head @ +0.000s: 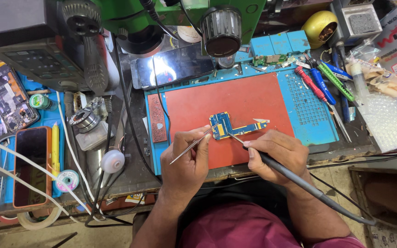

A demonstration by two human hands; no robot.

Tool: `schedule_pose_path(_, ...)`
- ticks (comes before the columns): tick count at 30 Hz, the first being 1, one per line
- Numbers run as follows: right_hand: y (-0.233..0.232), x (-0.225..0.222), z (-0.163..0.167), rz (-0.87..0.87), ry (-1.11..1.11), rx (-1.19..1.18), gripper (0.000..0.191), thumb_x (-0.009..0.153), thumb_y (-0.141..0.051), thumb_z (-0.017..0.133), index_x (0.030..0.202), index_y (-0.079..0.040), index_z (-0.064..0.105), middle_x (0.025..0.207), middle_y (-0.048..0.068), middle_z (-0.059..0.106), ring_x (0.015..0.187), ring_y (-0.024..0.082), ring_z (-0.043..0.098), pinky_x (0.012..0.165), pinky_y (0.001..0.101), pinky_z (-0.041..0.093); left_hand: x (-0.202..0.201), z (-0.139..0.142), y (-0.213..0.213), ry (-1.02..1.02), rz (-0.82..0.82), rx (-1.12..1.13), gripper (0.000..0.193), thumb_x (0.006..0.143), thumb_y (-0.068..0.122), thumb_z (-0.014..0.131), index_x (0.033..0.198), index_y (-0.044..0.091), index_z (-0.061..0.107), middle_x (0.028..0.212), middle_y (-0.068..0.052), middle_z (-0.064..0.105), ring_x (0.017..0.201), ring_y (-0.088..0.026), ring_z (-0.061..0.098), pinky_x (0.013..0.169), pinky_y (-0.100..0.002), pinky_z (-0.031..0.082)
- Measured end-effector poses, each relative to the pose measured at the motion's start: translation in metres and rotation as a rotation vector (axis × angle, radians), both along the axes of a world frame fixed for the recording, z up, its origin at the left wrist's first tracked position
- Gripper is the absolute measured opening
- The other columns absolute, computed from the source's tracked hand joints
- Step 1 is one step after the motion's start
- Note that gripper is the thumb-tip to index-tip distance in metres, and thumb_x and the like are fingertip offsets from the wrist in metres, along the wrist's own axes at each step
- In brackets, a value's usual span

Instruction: The person uses a soldering iron and tweezers to work on a small blue circuit board placed on a red mat. They repeatedly heat and adjust components on the board, occasionally switching between tools and repositioning the board under a microscope.

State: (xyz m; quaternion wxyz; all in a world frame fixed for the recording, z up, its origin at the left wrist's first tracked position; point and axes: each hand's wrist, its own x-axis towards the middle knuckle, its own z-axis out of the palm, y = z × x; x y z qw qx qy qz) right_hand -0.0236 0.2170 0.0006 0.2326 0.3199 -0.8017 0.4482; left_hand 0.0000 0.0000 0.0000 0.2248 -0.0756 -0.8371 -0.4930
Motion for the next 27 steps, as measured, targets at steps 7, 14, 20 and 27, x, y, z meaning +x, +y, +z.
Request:
schedule_pose_path(7,-0.004,-0.003,0.005,0.019,-0.014,-0.026,0.013,0.08,0.001,0.071,0.093,0.0,0.072,0.075,0.008,0.068,0.061,0.018,0.064,0.057,0.0301,0.051,-0.004,0.005,-0.006,0.016,-0.002,0.005,0.017,0.101,0.009,0.07,0.102,0.004,0.054,0.105,-0.011,0.08,0.062,-0.007,0.068,0.052,-0.022,0.051)
schedule_pose_path(14,-0.011,0.001,0.008,0.012,0.001,-0.021,0.012,0.081,0.002,0.071,0.093,0.0,0.071,0.077,0.008,0.068,0.062,0.018,0.065,0.058,0.0305,0.051,-0.001,0.007,-0.01,0.001,0.001,0.003,0.018,0.1,0.009,0.071,0.101,0.004,0.054,0.104,-0.011,0.08,0.061,-0.007,0.068,0.051,-0.022,0.051)
schedule_pose_path(20,-0.009,-0.002,0.016,0.013,0.0,-0.003,0.012,0.079,0.001,0.07,0.091,0.0,0.072,0.072,0.008,0.066,0.059,0.019,0.063,0.056,0.0311,0.049,-0.004,0.012,-0.008,0.0,0.001,0.006,0.018,0.1,0.009,0.07,0.102,0.004,0.053,0.105,-0.011,0.08,0.063,-0.007,0.069,0.051,-0.022,0.051)
schedule_pose_path(27,-0.006,-0.01,0.021,0.018,0.025,0.0,0.011,0.08,0.002,0.07,0.091,0.0,0.072,0.073,0.008,0.067,0.061,0.019,0.064,0.057,0.0312,0.051,-0.011,0.016,-0.004,0.011,-0.005,0.005,0.017,0.101,0.009,0.07,0.102,0.004,0.053,0.106,-0.011,0.08,0.063,-0.007,0.069,0.052,-0.023,0.051)
